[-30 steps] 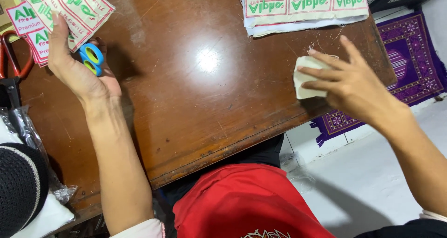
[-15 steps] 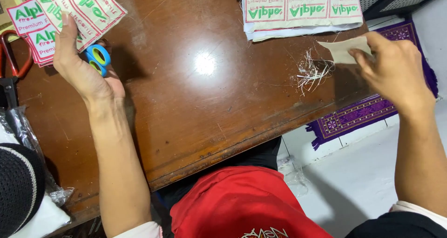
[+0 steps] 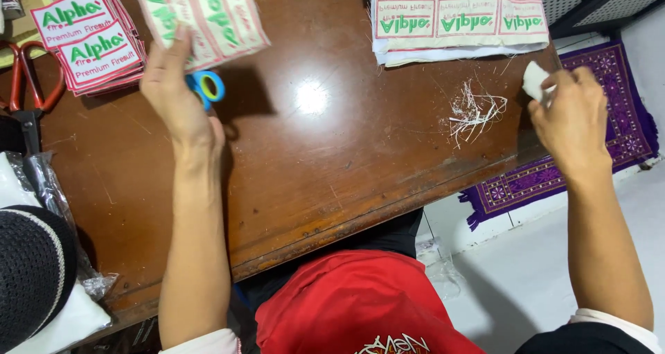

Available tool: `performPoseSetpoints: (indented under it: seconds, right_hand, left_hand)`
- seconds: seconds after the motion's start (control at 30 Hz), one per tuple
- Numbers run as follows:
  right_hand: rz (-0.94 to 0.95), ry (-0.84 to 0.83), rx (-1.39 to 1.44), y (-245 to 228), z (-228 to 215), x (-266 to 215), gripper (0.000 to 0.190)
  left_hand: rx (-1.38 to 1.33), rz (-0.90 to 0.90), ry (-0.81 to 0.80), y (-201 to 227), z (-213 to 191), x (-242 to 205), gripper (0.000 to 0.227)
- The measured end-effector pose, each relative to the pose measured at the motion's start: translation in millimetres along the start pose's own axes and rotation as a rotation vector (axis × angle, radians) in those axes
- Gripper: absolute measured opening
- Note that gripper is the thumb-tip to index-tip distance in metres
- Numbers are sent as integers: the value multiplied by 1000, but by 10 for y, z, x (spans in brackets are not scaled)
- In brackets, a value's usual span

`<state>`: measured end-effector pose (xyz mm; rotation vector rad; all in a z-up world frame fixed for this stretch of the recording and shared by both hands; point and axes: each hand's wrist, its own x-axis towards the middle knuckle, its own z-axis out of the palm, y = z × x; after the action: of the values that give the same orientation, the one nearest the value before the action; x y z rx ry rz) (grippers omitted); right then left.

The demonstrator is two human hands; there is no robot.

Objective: The person uses blue-handled scissors to cut small rectangular labels from a larger sheet. They trim the edges of the labels, stack the cut pieces, and occasionally wipe the table surface with a white cloth to remove debris.

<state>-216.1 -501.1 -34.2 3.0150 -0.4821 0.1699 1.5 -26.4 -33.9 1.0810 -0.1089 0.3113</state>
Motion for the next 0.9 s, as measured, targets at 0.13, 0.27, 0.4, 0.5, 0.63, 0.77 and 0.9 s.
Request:
performPoseSetpoints:
  seconds: [0.13, 0.27, 0.4, 0.5, 0.63, 0.77, 0.9]
  right_hand:
    - [21, -284, 248, -104, -359, 103, 34]
    - [38, -330, 187, -350, -755, 95, 56]
    - [-435, 141, 397, -727, -690, 170, 33]
    - [-455, 32, 839, -1573, -836, 207, 8]
    - [-364, -220, 1067, -2429, -611, 288, 10]
    - [-427, -61, 1236, -3038, -373, 320, 14]
    - [-345, 99, 1334, -3287, -140, 389, 19]
  left_hand:
    - [13, -118, 6, -111, 104, -142, 25]
    - [145, -198, -109, -187, 231, -316, 13]
    - [174, -226, -141, -275, 336, -441, 17]
    - [124, -261, -160, -175, 428, -502, 23]
    - [66, -277, -93, -81, 488, -487, 23]
    - [61, -274, 61, -2, 532, -472, 20]
    - [124, -283, 106, 48, 523, -514, 18]
